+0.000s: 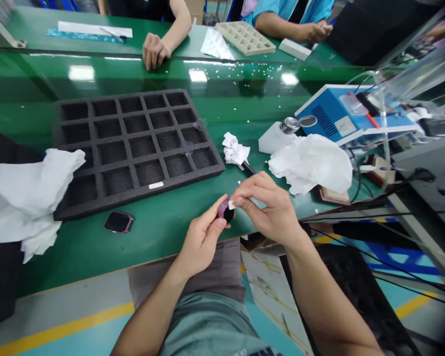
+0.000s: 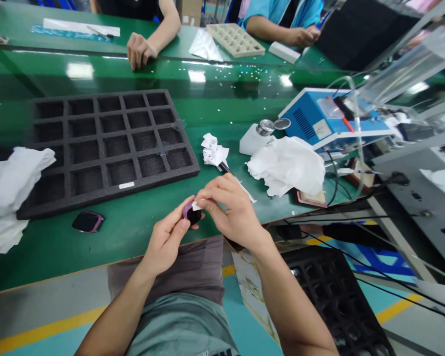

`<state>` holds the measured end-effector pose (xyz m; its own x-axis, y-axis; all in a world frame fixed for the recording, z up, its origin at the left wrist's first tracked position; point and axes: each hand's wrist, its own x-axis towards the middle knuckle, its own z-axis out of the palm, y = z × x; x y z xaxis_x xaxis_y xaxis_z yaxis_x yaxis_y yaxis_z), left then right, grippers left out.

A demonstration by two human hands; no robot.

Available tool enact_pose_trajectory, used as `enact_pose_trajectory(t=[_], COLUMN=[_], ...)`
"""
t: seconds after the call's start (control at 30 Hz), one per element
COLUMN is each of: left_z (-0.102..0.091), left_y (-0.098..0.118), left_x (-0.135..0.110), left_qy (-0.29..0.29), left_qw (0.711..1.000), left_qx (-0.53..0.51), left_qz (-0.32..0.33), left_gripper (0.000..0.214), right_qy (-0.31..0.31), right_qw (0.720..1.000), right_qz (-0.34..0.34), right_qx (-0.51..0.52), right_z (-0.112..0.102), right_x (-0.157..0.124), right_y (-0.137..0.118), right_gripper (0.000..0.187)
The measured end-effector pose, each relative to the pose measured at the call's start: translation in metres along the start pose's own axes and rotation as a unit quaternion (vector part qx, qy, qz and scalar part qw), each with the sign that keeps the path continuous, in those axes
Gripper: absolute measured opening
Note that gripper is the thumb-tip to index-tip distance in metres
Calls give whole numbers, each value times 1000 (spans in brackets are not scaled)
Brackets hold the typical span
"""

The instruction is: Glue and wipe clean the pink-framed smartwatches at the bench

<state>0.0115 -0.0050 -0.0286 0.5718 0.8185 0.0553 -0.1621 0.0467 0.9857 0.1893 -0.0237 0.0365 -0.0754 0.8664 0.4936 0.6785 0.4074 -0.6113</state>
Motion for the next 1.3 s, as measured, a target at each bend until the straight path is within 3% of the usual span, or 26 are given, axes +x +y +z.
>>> enact_pose_trajectory(t=[0.13,0.23,0.37,0.6,0.7,0.83,0.93,1.03,1.2,1.3], left_z=[-1,0,1,3,4,2,3,5,7,8], left_y=[1,-1,-2,1,5,8,7,5,5,7], left_x=[1,3,5,6,7,9,11,12,11,11], left_qy=[-5,9,17,50,56,48,43,50,57,57], left_qw=[1000,995,976,977,981,985,986,987,988,986], left_qx=[-14,-103,-214,-198,-173,-147,-138,-131,-124,-135], left_qz=[-4,-15,-45,-63,-68,-77,-84,-82,-73,-84], left_gripper=[49,49,54,59,60,61,67,64,56,55], right_qy=[-9,-11,20,122,205,307,273,200,150,146], right_qw=[1000,1000,996,967,947,920,907,898,886,885], right_qz=[-4,6,82,224,247,193,208,238,257,265], right_qx=[12,-12,-23,24,-3,-146,-245,-312,-356,-353], right_z=[2,1,-5,-6,-23,-72,-101,-107,-95,-99], right_x=[1,0,-10,-29,-19,26,67,93,98,95], right_y=[0,11,28,31,46,83,112,134,151,157], right_gripper=[15,16,14,16,22,18,15,18,17,18])
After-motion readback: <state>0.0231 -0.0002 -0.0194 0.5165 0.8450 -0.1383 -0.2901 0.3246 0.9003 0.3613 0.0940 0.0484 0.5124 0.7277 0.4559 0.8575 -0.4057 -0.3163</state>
